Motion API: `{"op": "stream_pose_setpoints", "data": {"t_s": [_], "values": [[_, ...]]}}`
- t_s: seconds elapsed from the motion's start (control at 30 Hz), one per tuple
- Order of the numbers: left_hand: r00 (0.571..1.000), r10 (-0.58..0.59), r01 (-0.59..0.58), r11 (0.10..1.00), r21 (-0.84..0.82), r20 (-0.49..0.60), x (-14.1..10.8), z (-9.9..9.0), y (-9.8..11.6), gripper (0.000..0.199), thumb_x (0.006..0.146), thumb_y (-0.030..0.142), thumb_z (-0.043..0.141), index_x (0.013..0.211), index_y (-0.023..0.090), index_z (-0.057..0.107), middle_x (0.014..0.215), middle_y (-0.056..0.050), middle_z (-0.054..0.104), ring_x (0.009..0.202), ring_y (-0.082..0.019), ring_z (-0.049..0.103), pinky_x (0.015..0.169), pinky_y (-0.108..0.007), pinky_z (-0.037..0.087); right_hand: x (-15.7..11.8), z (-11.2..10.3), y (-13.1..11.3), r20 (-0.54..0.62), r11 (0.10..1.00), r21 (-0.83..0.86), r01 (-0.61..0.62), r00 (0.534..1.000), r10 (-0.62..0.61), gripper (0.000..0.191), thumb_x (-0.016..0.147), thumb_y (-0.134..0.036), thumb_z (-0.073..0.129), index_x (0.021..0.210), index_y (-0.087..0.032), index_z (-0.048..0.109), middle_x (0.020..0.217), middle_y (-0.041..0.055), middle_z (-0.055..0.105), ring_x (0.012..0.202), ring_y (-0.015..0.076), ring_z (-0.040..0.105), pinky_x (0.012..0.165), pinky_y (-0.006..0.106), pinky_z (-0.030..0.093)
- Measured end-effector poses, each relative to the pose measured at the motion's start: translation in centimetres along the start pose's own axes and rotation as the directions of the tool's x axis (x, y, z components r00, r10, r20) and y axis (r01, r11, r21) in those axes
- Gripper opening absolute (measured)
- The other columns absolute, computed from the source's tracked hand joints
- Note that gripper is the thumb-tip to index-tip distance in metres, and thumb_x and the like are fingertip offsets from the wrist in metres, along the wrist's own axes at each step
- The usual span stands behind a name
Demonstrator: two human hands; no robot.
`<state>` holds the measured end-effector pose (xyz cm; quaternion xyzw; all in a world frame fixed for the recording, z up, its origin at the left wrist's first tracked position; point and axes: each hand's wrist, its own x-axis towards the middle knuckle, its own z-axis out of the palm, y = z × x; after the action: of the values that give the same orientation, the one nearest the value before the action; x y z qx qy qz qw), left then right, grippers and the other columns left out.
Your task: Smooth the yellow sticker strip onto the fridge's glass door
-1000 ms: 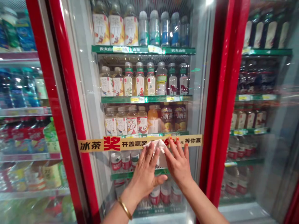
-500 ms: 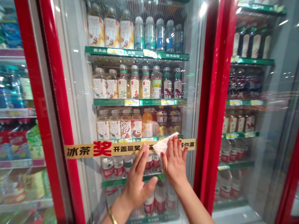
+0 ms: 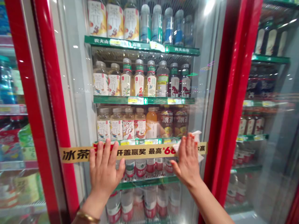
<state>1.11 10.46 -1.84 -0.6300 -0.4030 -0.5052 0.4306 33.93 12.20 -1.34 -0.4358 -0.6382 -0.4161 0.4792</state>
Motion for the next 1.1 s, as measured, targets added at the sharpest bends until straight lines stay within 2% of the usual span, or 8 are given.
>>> {"op": "stream_pose_setpoints", "data": {"t_s": [0.17,0.3,0.43,0.57,0.7,0.8,0.93,1.1], "values": [[1.0,0.001,-0.001,1.0,0.006,-0.004,0.2,-0.2,0.0,0.082,0.105,0.037,0.059,0.176,0.028,0.019,0.186,0.0,0.011,0.174,-0.022,0.007,0.143,-0.049,0.003,4.9,0.1,0.6,-0.163,0.959,0.014,-0.284,0.946,0.282,0.076,0.114,-0.041,0.027,0.177,-0.018,-0.009,0.186,0.0146,-0.007,0.173,0.0394,-0.001,0.132,0.082,0.021],[1.0,0.016,-0.016,1.0,0.009,0.002,0.1,-0.3,0.0,0.083,0.104,0.035,0.061,0.176,0.026,0.02,0.185,-0.002,0.012,0.174,-0.023,0.007,0.144,-0.049,0.003,4.8,0.7,-6.3,-0.052,0.991,0.021,0.134,0.99,-0.132,0.084,0.108,-0.033,0.046,0.177,-0.01,0.005,0.186,0.0138,0.008,0.173,0.031,0.009,0.142,0.057,0.018],[1.0,0.01,-0.01,1.0,0.009,-0.01,0.0,-0.3,0.0,0.083,0.103,0.036,0.061,0.176,0.026,0.021,0.185,-0.002,0.015,0.174,-0.023,0.01,0.144,-0.05,0.005,-1.8,0.4,-6.1,0.021,0.864,0.037,0.502,0.864,-0.503,0.078,0.105,-0.029,0.045,0.177,-0.015,0.019,0.185,0.0032,0.016,0.173,0.022,0.014,0.143,0.041,0.01],[1.0,0.009,-0.009,1.0,0.027,-0.008,0.0,-0.1,0.0,0.086,0.101,0.033,0.062,0.176,0.028,0.02,0.185,-0.002,0.015,0.174,-0.023,0.009,0.144,-0.05,0.006,-0.4,-0.4,0.2,-0.053,0.999,-0.046,0.02,0.998,-0.022,0.087,0.105,-0.026,0.043,0.178,-0.019,-0.006,0.185,0.008,-0.012,0.174,0.0317,-0.001,0.139,0.063,0.021],[1.0,-0.003,0.003,1.0,0.026,0.0,-0.1,-0.1,-0.1,0.089,0.1,0.032,0.063,0.177,0.03,0.018,0.185,0.0,0.014,0.174,-0.023,0.009,0.144,-0.048,0.005,5.1,-0.2,-1.2,-0.062,0.963,-0.054,-0.265,0.963,0.262,0.09,0.11,-0.036,0.037,0.173,-0.014,-0.024,0.185,0.0166,-0.012,0.173,0.0387,-0.002,0.135,0.075,0.022],[1.0,-0.003,0.002,1.0,0.013,0.016,-0.2,-0.3,-0.1,0.09,0.099,0.031,0.064,0.177,0.031,0.019,0.185,0.0,0.014,0.174,-0.023,0.009,0.144,-0.048,0.004,3.1,0.6,-5.6,0.048,0.991,-0.033,0.128,0.991,-0.126,0.09,0.109,-0.054,0.039,0.177,-0.012,-0.001,0.186,0.0129,0.014,0.174,0.0295,0.005,0.141,0.058,0.019],[1.0,0.001,-0.002,1.0,0.012,0.015,-0.1,-0.3,-0.1,0.09,0.099,0.03,0.065,0.177,0.029,0.019,0.186,-0.001,0.013,0.174,-0.024,0.008,0.144,-0.048,0.003,-3.7,0.7,-4.3,0.035,0.86,-0.001,0.51,0.86,-0.509,0.086,0.108,-0.071,0.031,0.176,-0.018,0.027,0.185,0.0031,0.021,0.174,0.0222,0.012,0.143,0.043,0.009],[1.0,0.002,-0.002,1.0,0.013,0.016,-0.2,-0.2,-0.1,0.092,0.099,0.031,0.066,0.177,0.03,0.018,0.186,0.0,0.013,0.174,-0.024,0.009,0.145,-0.05,0.004,-1.2,-0.1,0.9,-0.1,0.977,-0.048,-0.209,0.974,0.203,0.086,0.111,-0.036,0.039,0.175,-0.01,-0.012,0.183,0.0149,-0.019,0.173,0.0329,-0.009,0.138,0.067,0.019]]}}
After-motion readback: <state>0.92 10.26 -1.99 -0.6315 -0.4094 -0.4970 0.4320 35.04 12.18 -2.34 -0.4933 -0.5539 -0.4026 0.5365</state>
